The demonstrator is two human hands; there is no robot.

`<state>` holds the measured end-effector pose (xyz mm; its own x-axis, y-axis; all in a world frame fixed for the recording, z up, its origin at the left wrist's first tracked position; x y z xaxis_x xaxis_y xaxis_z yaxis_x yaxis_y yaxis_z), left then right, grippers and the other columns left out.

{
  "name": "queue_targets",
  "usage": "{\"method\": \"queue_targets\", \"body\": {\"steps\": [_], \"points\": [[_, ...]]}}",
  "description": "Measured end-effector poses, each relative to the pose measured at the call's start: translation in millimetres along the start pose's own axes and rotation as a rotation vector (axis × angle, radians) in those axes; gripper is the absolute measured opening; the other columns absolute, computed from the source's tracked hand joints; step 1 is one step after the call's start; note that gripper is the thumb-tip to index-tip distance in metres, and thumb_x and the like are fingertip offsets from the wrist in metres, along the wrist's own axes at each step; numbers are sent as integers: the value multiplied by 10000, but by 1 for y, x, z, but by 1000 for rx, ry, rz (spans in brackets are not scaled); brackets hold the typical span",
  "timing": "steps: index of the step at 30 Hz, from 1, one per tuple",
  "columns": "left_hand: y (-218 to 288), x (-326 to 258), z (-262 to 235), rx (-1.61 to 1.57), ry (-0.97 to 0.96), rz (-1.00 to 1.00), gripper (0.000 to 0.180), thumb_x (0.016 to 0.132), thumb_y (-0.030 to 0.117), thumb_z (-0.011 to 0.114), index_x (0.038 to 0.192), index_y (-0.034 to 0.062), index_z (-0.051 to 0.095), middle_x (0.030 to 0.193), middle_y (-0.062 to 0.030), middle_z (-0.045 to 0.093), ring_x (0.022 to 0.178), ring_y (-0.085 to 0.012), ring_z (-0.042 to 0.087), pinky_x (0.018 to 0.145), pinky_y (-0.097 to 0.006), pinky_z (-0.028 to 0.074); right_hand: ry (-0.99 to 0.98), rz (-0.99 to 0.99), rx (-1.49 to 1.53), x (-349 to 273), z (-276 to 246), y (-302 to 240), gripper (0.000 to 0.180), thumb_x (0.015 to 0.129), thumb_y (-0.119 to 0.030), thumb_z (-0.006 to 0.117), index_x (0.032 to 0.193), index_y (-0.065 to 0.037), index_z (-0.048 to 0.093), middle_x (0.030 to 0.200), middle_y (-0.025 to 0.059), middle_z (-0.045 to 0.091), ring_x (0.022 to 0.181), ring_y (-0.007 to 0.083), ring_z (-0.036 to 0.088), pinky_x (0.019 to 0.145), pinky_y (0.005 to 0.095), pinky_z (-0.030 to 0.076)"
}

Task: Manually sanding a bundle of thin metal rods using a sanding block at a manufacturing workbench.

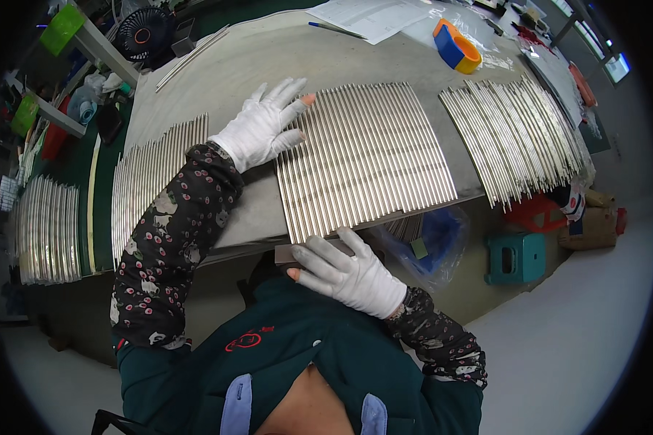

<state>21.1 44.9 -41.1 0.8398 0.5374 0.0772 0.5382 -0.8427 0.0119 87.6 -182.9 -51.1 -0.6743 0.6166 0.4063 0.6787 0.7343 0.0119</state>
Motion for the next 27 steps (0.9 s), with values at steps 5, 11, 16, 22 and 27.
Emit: {"method": "queue_targets", "body": {"steps": [5,11,16,22,27], "points": [[-13,-5,0,2,-24,-49,653,955,513,397,1472,127,298,1543,-150,198,1434,-307,175,1155,-529,149,23,9,-1,5,0,10,396,828,-175,585,1212,-225,503,1223,37,533,1108,205,535,879,418,413],[27,-2,17,-11,34,134,653,918,438,506,1444,96,325,1521,-181,227,1414,-342,217,1135,-534,189,72,65,89,2,-31,1,400,829,-177,598,1212,-236,501,1153,67,565,1057,230,561,870,407,432],[114,-30,13,-145,-22,392,737,804,450,619,1395,75,387,1476,-202,290,1386,-329,268,1122,-555,189,238,282,40,-28,-50,8,567,748,-153,698,1263,-242,479,1205,123,508,1107,281,527,867,439,445],[123,-53,2,-263,-46,412,752,760,421,670,1359,49,411,1460,-212,318,1372,-343,299,1127,-548,188,287,431,-12,-46,-58,18,825,618,-148,764,1361,-246,418,1344,187,413,1119,362,493,867,480,435],[111,-69,-1,-279,-59,395,738,801,491,626,1361,61,410,1465,-212,313,1376,-346,293,1126,-555,185,287,452,12,-48,-52,22,864,635,-151,761,1404,-259,383,1369,193,396,1124,362,492,877,473,425]]}}
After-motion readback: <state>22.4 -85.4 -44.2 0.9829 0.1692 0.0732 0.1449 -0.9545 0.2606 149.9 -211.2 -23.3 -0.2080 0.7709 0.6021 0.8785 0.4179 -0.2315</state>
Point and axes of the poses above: each hand's wrist, its own x-axis towards the middle knuckle, its own z-axis out of the palm, y = z × x, the point moved 6 cm from there along x, towards the middle knuckle
